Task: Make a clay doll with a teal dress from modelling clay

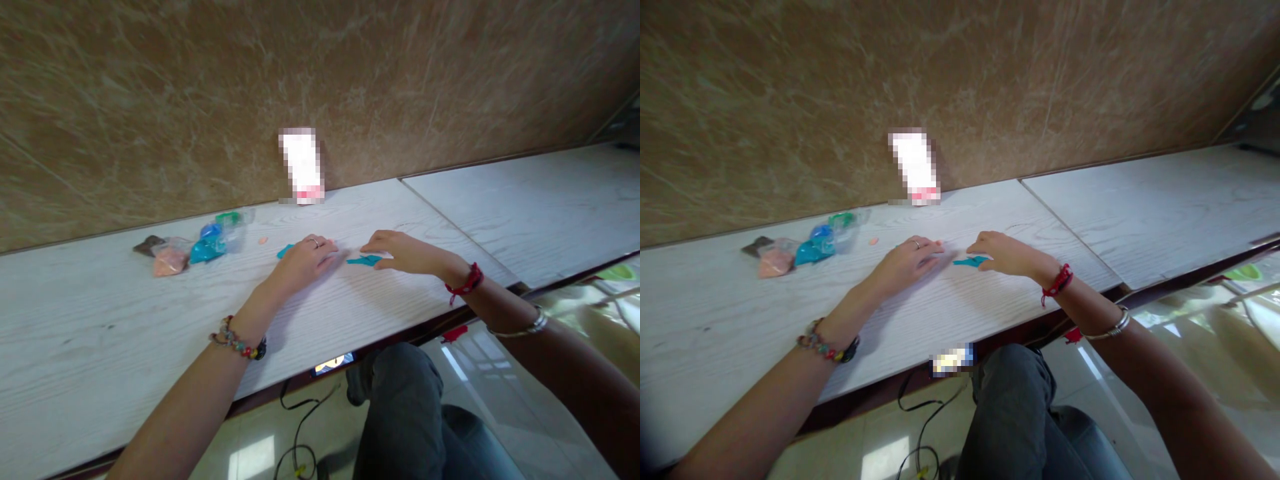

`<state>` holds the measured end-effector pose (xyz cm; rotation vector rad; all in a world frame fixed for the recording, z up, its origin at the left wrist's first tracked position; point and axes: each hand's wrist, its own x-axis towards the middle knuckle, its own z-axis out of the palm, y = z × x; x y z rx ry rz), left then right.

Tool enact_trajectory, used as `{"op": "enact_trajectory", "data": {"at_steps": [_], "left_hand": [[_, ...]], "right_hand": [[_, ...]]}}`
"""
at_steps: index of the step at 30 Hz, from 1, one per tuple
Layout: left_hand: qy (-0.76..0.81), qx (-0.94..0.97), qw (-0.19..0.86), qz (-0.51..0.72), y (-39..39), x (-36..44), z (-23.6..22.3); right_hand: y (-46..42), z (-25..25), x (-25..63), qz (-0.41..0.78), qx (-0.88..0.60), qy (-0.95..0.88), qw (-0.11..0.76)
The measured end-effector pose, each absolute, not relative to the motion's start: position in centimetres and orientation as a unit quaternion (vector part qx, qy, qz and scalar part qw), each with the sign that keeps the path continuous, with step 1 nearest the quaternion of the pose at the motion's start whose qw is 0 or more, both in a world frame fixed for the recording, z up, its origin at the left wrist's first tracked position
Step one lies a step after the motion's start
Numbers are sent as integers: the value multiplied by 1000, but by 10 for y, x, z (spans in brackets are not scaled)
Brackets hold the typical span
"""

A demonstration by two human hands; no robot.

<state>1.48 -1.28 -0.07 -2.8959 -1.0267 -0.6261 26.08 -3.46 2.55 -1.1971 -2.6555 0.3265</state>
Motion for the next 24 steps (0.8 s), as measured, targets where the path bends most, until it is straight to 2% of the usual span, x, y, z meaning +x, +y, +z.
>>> {"op": "enact_trajectory", "data": {"at_steps": [6,11,16,20,24], "left_hand": [[-312,-930,-6,-195,-10,14,-4],[-304,-931,-6,-201,-8,13,-6],[-298,-932,9,-205,-8,12,-6],[-303,-929,9,-213,-7,9,-4],[-319,-920,-9,-227,-4,5,-1]], "right_hand": [[-27,5,261,127,-369,-907,158],[-18,1,260,112,-315,-929,159],[-14,2,265,200,-298,-908,214],[-13,7,272,238,-283,-908,195],[-14,11,281,235,-338,-894,175]]}}
